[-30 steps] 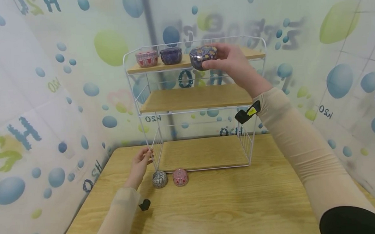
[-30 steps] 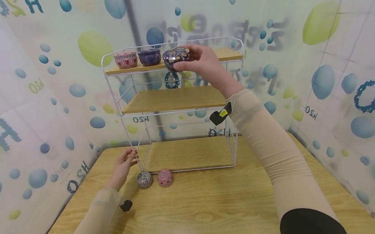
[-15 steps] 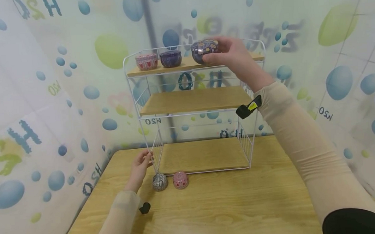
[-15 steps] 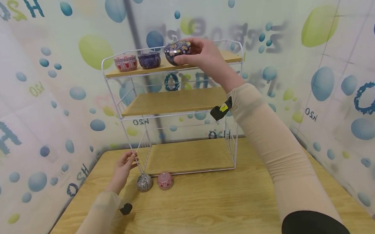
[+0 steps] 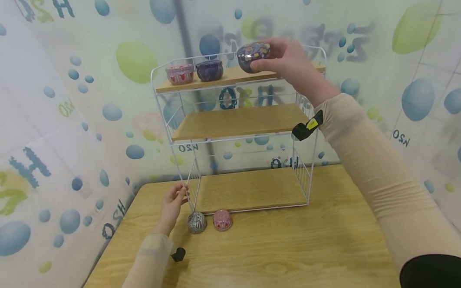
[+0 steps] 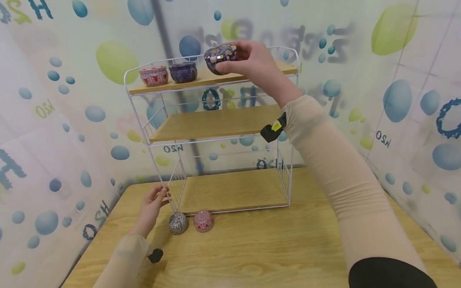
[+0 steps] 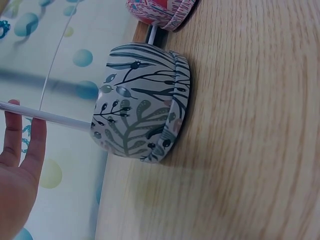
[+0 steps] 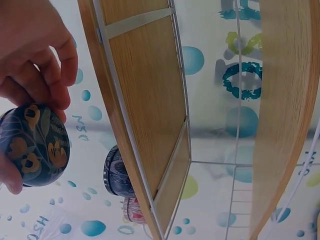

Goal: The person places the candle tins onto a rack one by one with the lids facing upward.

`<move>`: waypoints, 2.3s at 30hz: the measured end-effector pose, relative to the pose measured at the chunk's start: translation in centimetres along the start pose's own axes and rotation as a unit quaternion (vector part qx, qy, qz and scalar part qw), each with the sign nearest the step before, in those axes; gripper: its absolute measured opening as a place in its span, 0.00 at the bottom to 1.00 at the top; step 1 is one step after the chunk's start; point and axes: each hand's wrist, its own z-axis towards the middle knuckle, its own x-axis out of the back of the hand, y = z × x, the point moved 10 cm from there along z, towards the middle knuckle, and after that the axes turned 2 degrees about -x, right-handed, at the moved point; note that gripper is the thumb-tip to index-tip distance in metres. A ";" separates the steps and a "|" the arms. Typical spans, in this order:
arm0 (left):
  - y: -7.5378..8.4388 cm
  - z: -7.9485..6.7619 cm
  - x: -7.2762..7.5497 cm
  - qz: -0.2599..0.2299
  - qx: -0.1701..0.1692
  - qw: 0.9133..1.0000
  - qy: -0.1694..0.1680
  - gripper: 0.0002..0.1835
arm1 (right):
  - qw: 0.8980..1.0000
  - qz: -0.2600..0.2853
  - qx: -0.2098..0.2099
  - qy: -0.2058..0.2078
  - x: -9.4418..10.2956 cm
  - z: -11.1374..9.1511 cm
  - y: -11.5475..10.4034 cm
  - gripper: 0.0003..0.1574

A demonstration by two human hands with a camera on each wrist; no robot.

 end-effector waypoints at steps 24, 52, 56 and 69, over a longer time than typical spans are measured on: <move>0.0 0.0 0.0 -0.007 0.023 1.000 -0.005 0.13 | 0.999 -0.033 -0.020 -0.023 -0.8 1.0 0.3 0.40; 1.5 0.5 -0.3 -0.022 0.004 1.000 -0.013 0.10 | 0.991 -0.122 -0.061 -0.003 -0.8 2.7 0.6 0.41; 0.9 0.7 0.0 -0.011 -0.018 1.000 -0.011 0.12 | 0.988 -0.136 -0.073 -0.004 -1.0 2.8 0.5 0.43; 0.5 0.1 0.2 -0.002 -0.016 1.000 -0.002 0.13 | 0.977 -0.202 -0.062 -0.004 -1.5 3.0 0.7 0.30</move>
